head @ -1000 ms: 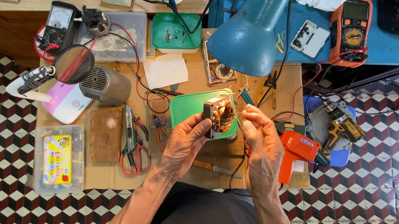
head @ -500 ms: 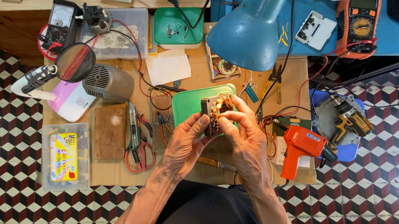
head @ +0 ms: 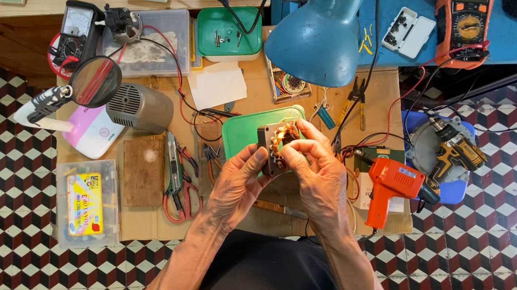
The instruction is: The person uses a heat gun to apply heat to a small electrical component held in a container, then removes and inspects the component by hand. The person repeatedly handles the component, turning it over and examining the copper windings and internal structure.
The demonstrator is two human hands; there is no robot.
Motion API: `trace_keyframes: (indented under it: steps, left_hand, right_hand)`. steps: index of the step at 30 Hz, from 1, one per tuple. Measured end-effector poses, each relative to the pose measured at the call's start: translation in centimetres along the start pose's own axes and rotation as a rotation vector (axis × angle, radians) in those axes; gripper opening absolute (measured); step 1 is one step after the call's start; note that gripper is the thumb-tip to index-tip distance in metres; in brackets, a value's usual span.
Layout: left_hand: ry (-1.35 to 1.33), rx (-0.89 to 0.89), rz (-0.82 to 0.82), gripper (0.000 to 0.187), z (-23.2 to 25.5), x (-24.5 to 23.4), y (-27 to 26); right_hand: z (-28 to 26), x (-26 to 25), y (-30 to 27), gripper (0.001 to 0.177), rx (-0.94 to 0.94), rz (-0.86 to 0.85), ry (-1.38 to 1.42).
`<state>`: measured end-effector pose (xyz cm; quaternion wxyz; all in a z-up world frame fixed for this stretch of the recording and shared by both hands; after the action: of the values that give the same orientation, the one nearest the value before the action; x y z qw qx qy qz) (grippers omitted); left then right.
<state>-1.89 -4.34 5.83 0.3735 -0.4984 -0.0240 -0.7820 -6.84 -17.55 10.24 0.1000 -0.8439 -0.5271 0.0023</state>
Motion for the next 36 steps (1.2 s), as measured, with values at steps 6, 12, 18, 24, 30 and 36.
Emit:
trace_keyframes:
  steps: [6, 12, 18, 24, 30, 36]
  left_hand:
    - [-0.03, -0.018, -0.014, 0.02, -0.1, -0.1, 0.1]
    - [0.012, -0.003, -0.028, 0.017, 0.1, -0.5, 0.1]
    - [0.027, -0.01, -0.02, 0.019, 0.4, -0.3, -0.2]
    - [0.029, -0.01, -0.034, 0.019, 0.2, -0.4, -0.3]
    - [-0.046, -0.026, -0.036, 0.023, 0.2, -0.1, -0.3]
    - [-0.133, -0.038, -0.027, 0.034, 0.4, 0.2, -0.5]
  right_hand:
    - [-0.3, 0.0, -0.2, 0.025, 0.076, 0.031, -0.037]
    - [-0.9, 0.5, -0.3, 0.024, -0.008, 0.019, -0.171]
    - [-0.2, 0.0, -0.3, 0.024, 0.062, 0.043, -0.149]
    - [0.5, -0.1, -0.3, 0.024, 0.087, 0.054, -0.033]
    - [0.3, -0.3, -0.1, 0.022, 0.105, 0.074, -0.024]
    - [-1.6, 0.0, -0.4, 0.022, 0.065, 0.118, -0.215]
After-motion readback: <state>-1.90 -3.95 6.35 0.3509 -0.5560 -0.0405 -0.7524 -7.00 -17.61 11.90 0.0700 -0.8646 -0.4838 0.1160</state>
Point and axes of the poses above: each hand's wrist, its own y-axis towards the middle knuckle, its own x-axis out of the palm, z = x × y, the point moved 9 cm from there along y, towards the middle knuckle, and after that the axes turned 3 degrees about -z, right-handed, at the moved point
